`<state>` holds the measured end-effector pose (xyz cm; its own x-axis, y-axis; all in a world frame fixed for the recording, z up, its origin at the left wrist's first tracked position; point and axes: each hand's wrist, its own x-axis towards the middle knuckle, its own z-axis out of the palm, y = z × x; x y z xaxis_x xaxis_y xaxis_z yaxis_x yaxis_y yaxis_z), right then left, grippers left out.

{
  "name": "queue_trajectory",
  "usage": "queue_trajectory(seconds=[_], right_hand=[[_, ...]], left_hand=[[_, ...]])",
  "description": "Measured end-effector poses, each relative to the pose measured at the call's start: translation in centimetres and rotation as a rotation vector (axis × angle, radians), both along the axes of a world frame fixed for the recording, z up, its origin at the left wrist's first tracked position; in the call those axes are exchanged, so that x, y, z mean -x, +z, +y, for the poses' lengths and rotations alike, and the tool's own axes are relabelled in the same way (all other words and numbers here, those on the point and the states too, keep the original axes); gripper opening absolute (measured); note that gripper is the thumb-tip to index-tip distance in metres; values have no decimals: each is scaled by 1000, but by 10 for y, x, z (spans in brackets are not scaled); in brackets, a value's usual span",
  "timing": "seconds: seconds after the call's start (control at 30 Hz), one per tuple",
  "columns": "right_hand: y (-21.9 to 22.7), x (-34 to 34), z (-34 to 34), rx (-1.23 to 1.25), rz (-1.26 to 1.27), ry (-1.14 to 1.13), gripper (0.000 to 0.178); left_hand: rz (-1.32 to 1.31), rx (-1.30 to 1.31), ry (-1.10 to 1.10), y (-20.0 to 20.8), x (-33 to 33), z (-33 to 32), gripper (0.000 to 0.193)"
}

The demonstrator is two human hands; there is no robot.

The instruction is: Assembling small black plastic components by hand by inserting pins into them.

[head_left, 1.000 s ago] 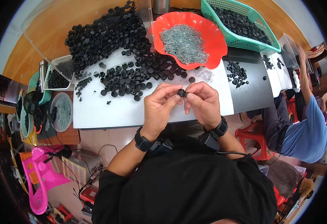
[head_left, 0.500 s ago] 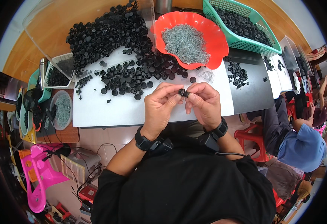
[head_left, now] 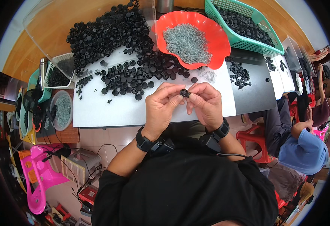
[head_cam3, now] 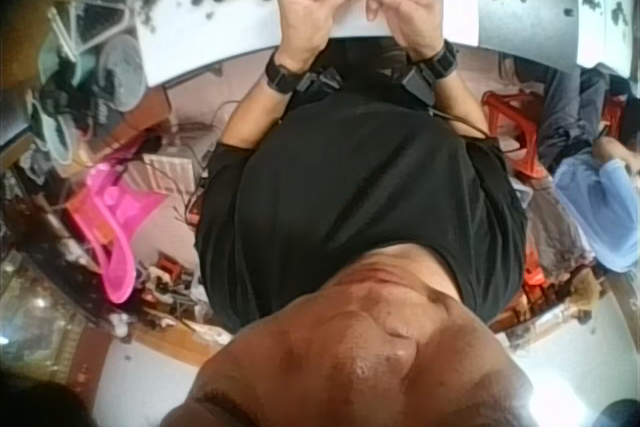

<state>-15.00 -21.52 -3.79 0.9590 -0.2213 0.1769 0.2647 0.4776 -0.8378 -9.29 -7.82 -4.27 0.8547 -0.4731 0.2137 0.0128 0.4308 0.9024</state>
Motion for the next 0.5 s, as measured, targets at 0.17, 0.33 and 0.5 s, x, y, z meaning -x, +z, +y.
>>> queue_trajectory(seconds=[0.17,0.33,0.5], right_hand=[[1,0,1,29,42,-2,5],[3,-1,-1,44,106,8,5],[5,-2,-1,56,148,18,3]], left_hand=[[0,0,5,0,0,0,23],[-58,-37,24,0,-1,0,23],[-27,-19,18,-1,-1,1,24]])
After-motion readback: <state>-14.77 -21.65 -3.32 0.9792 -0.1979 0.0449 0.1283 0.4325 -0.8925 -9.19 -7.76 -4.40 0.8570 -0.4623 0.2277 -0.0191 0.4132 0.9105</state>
